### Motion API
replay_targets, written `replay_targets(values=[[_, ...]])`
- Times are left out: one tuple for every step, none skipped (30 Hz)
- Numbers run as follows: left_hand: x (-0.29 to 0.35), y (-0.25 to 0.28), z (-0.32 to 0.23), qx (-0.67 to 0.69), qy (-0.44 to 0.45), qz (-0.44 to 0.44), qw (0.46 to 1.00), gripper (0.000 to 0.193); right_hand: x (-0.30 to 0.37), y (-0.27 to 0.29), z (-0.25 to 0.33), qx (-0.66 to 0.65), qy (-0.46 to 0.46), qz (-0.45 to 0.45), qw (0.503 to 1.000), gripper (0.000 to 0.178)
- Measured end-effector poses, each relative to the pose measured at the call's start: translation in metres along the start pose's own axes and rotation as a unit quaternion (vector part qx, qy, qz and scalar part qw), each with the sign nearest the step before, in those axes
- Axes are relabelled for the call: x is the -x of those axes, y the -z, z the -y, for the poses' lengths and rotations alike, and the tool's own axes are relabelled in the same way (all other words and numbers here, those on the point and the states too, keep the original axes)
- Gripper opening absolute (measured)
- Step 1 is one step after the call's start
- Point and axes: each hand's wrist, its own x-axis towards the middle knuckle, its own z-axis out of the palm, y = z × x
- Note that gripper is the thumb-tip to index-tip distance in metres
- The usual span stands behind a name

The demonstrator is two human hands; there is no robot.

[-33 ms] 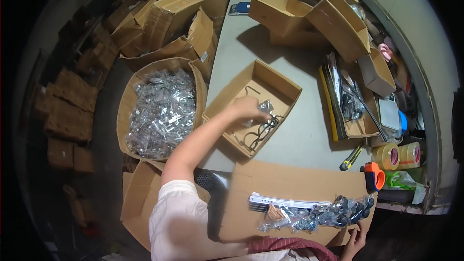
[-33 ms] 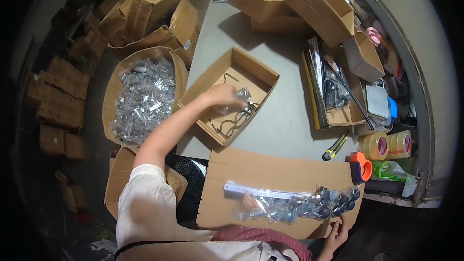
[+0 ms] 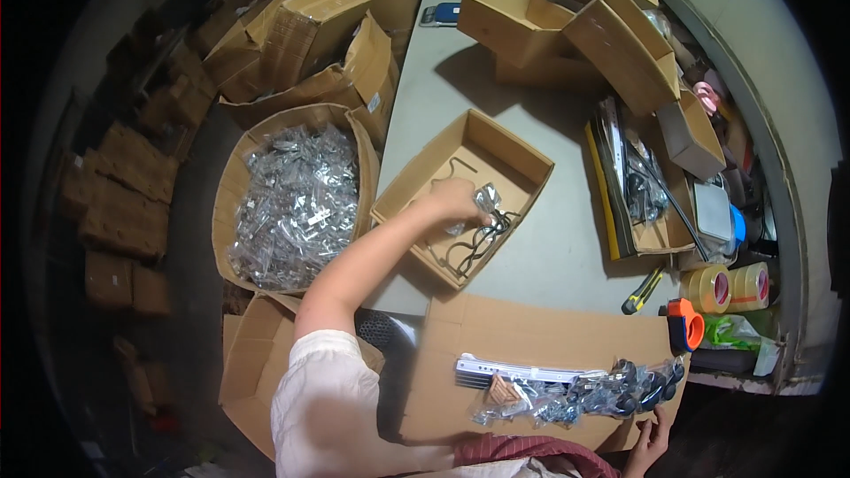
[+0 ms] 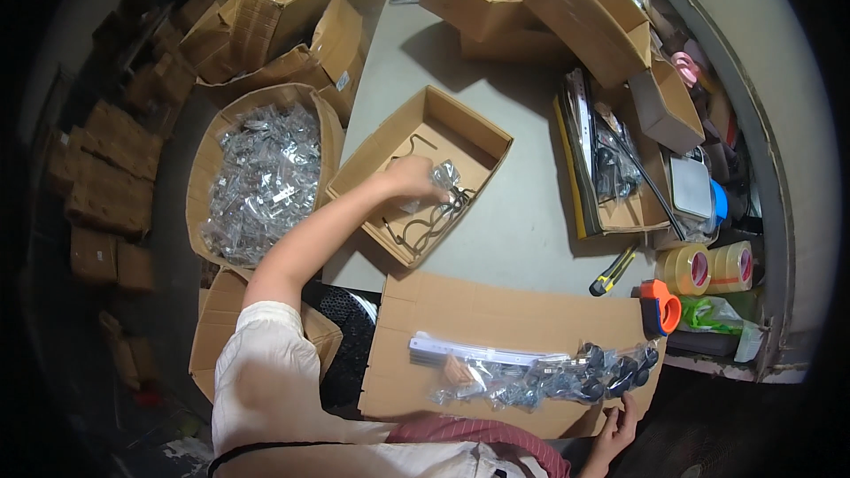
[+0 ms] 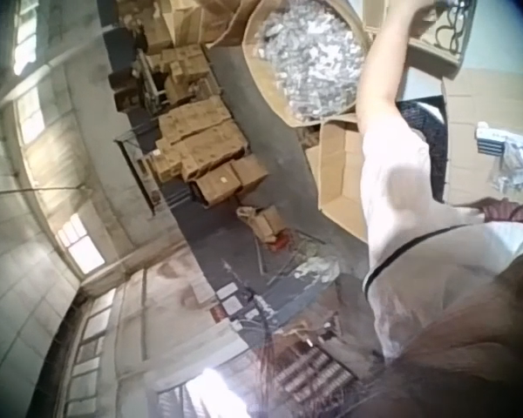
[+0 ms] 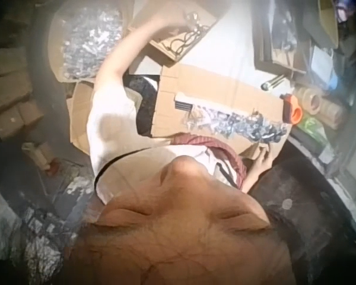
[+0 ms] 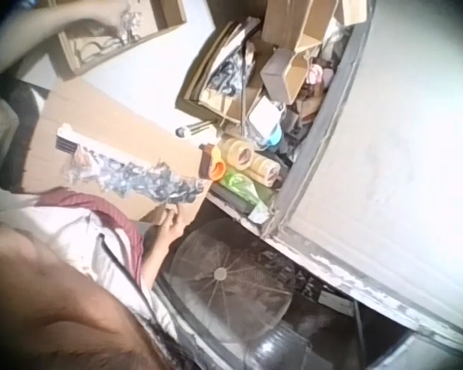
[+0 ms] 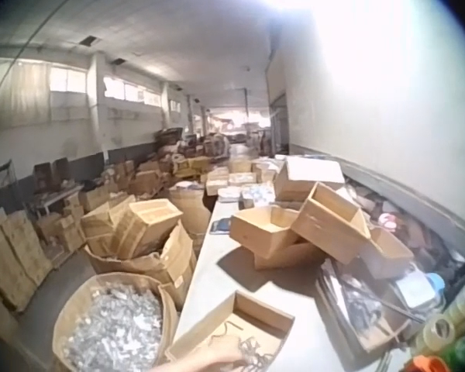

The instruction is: The person tapes a cardboard box, folds it into shape, and then gathers metal rails and bags of hardware into the box.

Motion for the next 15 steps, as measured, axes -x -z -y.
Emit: replay_targets(values=[[0.001, -0.001, -0.003, 0.028, 0.02, 0.018, 0.999, 0.061, 0.0, -0.005, 0.014, 0.006, 0.055, -0.024, 0.998, 0.037], [0.003, -0.001, -0.005, 0.034, 0.022, 0.016, 0.999, 0.061, -0.001, -0.008, 0.024, 0.011, 0.11, -0.047, 0.993, 0.038], [0.004, -0.003, -0.006, 0.036, 0.019, -0.01, 0.999, 0.053, -0.002, -0.007, 0.028, 0.02, 0.123, -0.044, 0.991, 0.043], [0.004, -0.006, -0.008, 0.039, 0.016, -0.035, 0.999, 0.045, -0.004, -0.007, 0.033, 0.024, 0.127, -0.042, 0.991, 0.043], [0.003, -0.01, -0.014, 0.016, 0.008, -0.066, 0.998, 0.034, -0.004, -0.008, 0.039, 0.024, 0.13, -0.062, 0.989, 0.044], [0.001, -0.014, -0.018, 0.022, 0.01, -0.067, 0.997, 0.034, -0.004, -0.009, 0.046, 0.022, 0.132, -0.081, 0.988, 0.045], [-0.002, -0.018, -0.022, -0.017, 0.0, -0.076, 0.997, 0.03, -0.004, -0.009, 0.053, 0.028, 0.136, -0.08, 0.987, 0.045], [-0.004, -0.021, -0.025, -0.055, -0.009, -0.085, 0.995, 0.025, -0.005, -0.008, 0.059, 0.031, 0.137, -0.077, 0.987, 0.046], [-0.002, -0.02, -0.032, -0.051, -0.011, -0.076, 0.996, 0.023, -0.006, -0.006, 0.064, 0.036, 0.137, -0.076, 0.987, 0.047], [-0.005, -0.021, -0.031, -0.043, -0.013, -0.078, 0.996, 0.023, -0.007, -0.003, 0.067, 0.043, 0.141, -0.077, 0.986, 0.047], [-0.007, -0.019, -0.03, -0.013, -0.009, -0.071, 0.997, 0.024, -0.008, -0.001, 0.07, 0.039, 0.14, -0.075, 0.987, 0.047], [-0.01, -0.017, -0.026, 0.016, -0.003, -0.065, 0.998, 0.024, -0.009, -0.001, 0.076, 0.032, 0.139, -0.072, 0.987, 0.046], [-0.012, -0.014, -0.021, 0.022, -0.003, -0.067, 0.998, 0.024, -0.015, -0.005, 0.084, 0.031, 0.171, -0.089, 0.981, 0.045], [-0.012, -0.01, -0.012, 0.074, 0.026, -0.059, 0.995, 0.026, -0.026, -0.007, 0.094, 0.034, 0.175, -0.084, 0.98, 0.045], [-0.01, -0.006, -0.004, 0.125, 0.054, -0.051, 0.989, 0.028, -0.038, -0.009, 0.105, 0.014, 0.197, -0.044, 0.979, 0.045]])
